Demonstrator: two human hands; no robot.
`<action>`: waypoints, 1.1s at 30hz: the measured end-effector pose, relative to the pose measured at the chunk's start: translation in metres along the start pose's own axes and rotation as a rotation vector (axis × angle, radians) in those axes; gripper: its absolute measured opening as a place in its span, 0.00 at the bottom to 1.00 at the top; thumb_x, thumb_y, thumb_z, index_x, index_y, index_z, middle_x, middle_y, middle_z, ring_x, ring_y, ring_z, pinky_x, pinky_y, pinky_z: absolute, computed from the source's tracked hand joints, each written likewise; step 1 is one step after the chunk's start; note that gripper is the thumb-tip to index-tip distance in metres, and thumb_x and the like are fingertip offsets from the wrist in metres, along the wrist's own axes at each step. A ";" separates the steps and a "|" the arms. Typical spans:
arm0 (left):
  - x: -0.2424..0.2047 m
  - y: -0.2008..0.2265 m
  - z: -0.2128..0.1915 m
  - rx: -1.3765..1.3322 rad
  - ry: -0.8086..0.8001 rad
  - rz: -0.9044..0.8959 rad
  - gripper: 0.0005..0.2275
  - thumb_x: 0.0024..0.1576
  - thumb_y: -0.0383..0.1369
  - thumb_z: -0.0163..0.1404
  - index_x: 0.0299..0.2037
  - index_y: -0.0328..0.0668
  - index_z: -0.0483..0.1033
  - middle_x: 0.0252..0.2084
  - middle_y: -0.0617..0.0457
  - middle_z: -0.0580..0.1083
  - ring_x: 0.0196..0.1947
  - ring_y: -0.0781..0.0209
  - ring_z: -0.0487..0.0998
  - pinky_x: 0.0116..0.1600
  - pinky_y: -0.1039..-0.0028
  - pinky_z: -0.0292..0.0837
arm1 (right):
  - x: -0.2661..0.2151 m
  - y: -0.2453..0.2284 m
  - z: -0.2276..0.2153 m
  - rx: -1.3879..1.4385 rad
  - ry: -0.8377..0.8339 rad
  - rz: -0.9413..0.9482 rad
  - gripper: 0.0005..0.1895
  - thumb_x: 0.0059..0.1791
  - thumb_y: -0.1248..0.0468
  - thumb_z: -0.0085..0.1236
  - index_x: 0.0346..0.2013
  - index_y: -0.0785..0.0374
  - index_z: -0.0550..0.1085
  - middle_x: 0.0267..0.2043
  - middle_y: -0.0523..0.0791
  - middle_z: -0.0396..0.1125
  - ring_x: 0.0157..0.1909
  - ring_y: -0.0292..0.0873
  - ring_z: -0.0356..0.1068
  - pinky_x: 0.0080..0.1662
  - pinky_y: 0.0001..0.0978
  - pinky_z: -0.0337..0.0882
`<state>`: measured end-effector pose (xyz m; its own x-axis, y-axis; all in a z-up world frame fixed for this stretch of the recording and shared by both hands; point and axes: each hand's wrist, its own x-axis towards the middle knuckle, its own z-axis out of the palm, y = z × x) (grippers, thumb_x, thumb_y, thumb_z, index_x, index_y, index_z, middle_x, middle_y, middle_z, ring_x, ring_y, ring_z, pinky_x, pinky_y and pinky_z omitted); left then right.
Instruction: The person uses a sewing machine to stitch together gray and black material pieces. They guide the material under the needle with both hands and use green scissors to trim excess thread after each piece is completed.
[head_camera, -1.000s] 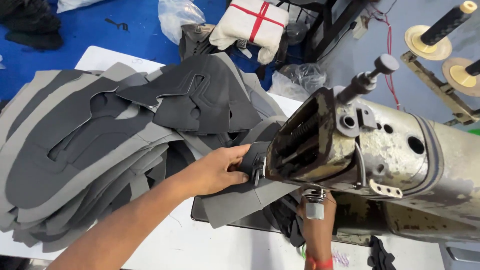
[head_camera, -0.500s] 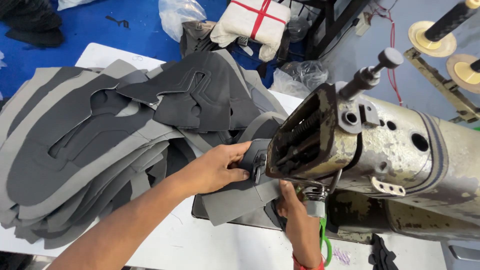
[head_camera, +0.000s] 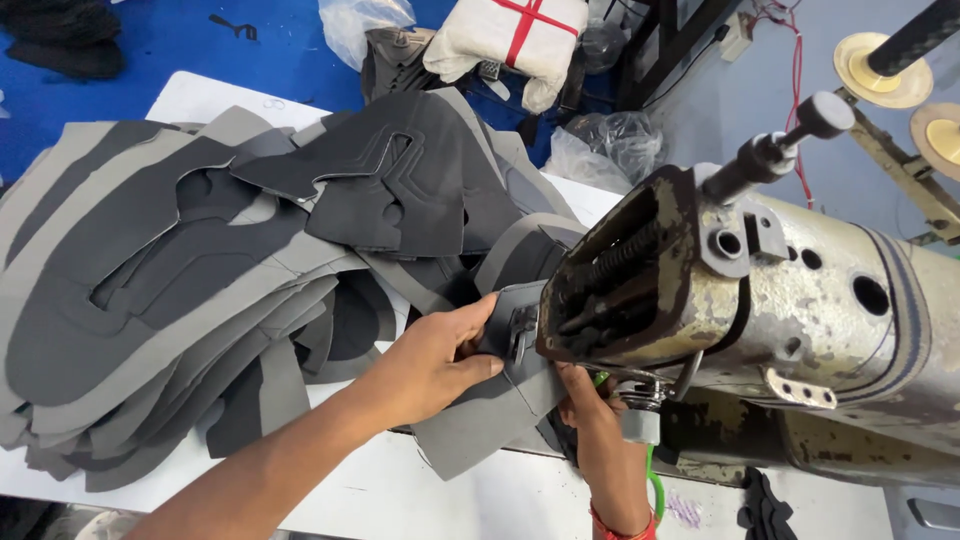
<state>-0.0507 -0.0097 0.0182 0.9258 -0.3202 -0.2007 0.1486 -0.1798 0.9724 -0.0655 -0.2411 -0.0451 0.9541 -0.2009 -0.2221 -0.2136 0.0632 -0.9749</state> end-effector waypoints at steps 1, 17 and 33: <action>0.000 0.001 0.001 0.033 0.013 -0.024 0.32 0.56 0.26 0.54 0.72 0.36 0.55 0.33 0.52 0.75 0.33 0.67 0.72 0.42 0.75 0.71 | 0.001 0.003 -0.002 0.069 -0.019 0.000 0.07 0.51 0.68 0.63 0.31 0.66 0.74 0.25 0.39 0.65 0.22 0.31 0.58 0.25 0.27 0.55; 0.001 0.005 0.000 0.184 0.062 -0.001 0.28 0.56 0.28 0.55 0.68 0.38 0.61 0.34 0.45 0.79 0.32 0.58 0.77 0.43 0.70 0.72 | -0.011 -0.028 0.013 -0.042 -0.009 -0.055 0.07 0.50 0.66 0.62 0.34 0.68 0.80 0.24 0.39 0.65 0.22 0.30 0.57 0.25 0.27 0.54; 0.079 0.007 -0.031 0.381 -0.425 0.319 0.26 0.49 0.13 0.44 0.57 0.48 0.75 0.35 0.48 0.81 0.34 0.54 0.79 0.43 0.68 0.74 | -0.042 -0.006 0.015 -0.096 0.096 -0.062 0.22 0.49 0.66 0.60 0.59 0.67 0.76 0.22 0.40 0.64 0.21 0.30 0.58 0.23 0.26 0.57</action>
<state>0.0345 -0.0076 0.0132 0.6743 -0.7383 -0.0145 -0.3167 -0.3070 0.8975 -0.1008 -0.2185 -0.0298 0.9425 -0.2947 -0.1575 -0.1783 -0.0450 -0.9829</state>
